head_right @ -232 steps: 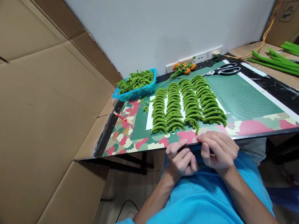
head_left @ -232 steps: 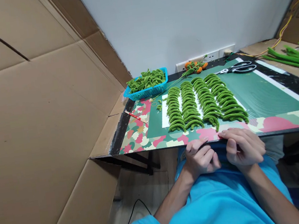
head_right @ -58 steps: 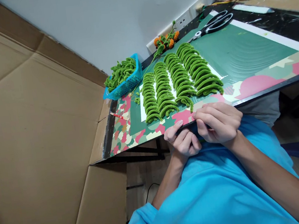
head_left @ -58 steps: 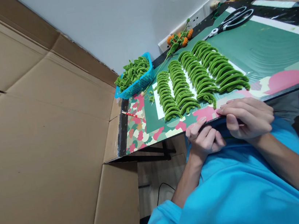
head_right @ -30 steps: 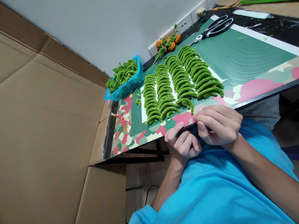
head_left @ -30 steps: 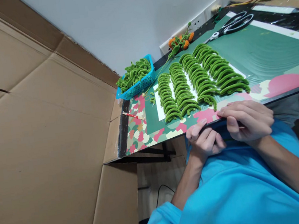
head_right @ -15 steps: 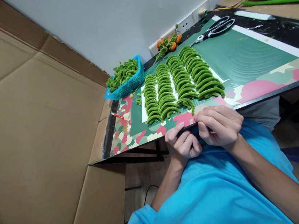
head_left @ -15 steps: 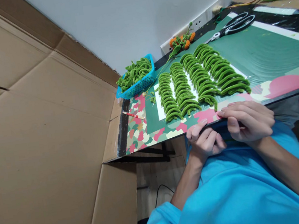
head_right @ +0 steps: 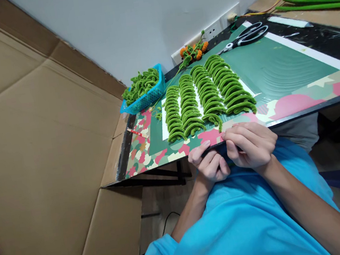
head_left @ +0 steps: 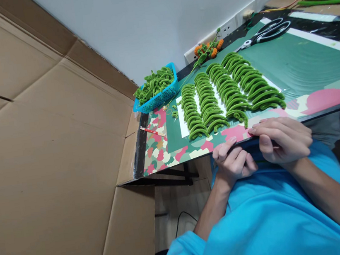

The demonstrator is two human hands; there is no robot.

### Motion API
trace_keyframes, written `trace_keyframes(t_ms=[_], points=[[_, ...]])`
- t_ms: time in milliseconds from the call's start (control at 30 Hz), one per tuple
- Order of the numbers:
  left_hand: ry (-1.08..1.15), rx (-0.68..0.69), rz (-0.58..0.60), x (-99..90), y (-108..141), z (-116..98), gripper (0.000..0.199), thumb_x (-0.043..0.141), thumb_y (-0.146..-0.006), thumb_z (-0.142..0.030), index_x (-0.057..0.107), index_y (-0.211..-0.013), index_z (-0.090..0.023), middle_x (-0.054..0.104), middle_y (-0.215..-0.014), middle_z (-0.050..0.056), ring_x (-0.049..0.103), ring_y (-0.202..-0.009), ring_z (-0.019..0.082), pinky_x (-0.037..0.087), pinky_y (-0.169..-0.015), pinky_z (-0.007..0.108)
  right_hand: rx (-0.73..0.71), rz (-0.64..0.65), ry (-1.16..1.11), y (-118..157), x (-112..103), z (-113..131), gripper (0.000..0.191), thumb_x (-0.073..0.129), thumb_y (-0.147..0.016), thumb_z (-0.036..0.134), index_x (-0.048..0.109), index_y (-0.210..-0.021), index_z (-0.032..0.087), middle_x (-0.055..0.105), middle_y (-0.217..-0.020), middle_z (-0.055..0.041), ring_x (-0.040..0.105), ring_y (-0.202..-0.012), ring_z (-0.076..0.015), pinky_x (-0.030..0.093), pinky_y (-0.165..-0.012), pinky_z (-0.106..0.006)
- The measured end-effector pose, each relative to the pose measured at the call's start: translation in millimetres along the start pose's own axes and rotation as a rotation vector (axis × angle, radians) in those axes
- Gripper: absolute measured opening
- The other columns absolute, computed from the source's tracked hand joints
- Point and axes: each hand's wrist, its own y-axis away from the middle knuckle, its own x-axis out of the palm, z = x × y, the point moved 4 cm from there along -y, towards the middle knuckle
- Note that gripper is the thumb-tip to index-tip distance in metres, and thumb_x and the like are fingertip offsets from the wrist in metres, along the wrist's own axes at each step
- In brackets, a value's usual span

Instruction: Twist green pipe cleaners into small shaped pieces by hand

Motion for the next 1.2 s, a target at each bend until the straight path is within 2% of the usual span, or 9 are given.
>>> trace_keyframes(t_ms=[133, 367, 600, 833, 1200], points=[[-0.012, 0.003, -0.007, -0.9, -1.5, -0.4, 0.013, 0.064, -0.077, -0.023, 0.06, -0.065, -0.027, 0.071, -0.062, -0.001, 0.073, -0.101, 0.023, 0.045, -0.093, 0.04, -0.004, 0.001, -0.004, -0.4, -0.2, -0.5, 0.015, 0.061, -0.093, 0.014, 0.072, -0.101, 0.021, 0.076, -0.074, -0.001, 0.074, -0.068, -0.0189, 0.062, -0.07, -0.032], [-0.024, 0.005, 0.024, -0.3, 0.6, 0.1, 0.017, 0.07, -0.079, -0.027, 0.061, -0.064, -0.027, 0.072, -0.064, -0.001, 0.072, -0.102, 0.024, 0.046, -0.092, 0.041, -0.011, 0.0, 0.0, -0.4, 0.0, -0.3, 0.014, 0.061, -0.092, 0.012, 0.072, -0.099, 0.019, 0.075, -0.074, -0.0021, 0.074, -0.069, -0.0189, 0.063, -0.071, -0.032], [0.033, -0.005, 0.005, -1.0, -1.9, -0.8, 0.011, 0.067, -0.074, -0.019, 0.059, -0.069, -0.026, 0.071, -0.064, -0.003, 0.073, -0.103, 0.024, 0.042, -0.095, 0.04, -0.008, 0.005, 0.004, 0.8, 0.2, -0.1, 0.014, 0.061, -0.094, 0.013, 0.071, -0.099, 0.019, 0.075, -0.074, -0.0019, 0.074, -0.069, -0.0187, 0.063, -0.071, -0.032], [0.029, -0.003, -0.004, -1.6, -2.9, -0.8, 0.012, 0.065, -0.075, -0.019, 0.058, -0.068, -0.026, 0.07, -0.063, -0.003, 0.072, -0.101, 0.023, 0.042, -0.094, 0.04, 0.0, 0.007, -0.001, 0.5, -0.4, -0.4, 0.015, 0.06, -0.095, 0.014, 0.071, -0.101, 0.021, 0.074, -0.074, -0.0011, 0.074, -0.07, -0.0186, 0.062, -0.072, -0.031], [0.011, -0.002, 0.005, -1.1, -0.9, -0.8, 0.014, 0.067, -0.079, -0.022, 0.061, -0.066, -0.026, 0.071, -0.064, -0.002, 0.072, -0.103, 0.023, 0.043, -0.095, 0.04, -0.01, 0.003, -0.012, 0.3, -0.6, 0.1, 0.013, 0.061, -0.093, 0.012, 0.072, -0.099, 0.018, 0.074, -0.074, -0.0027, 0.074, -0.069, -0.019, 0.062, -0.072, -0.032]])
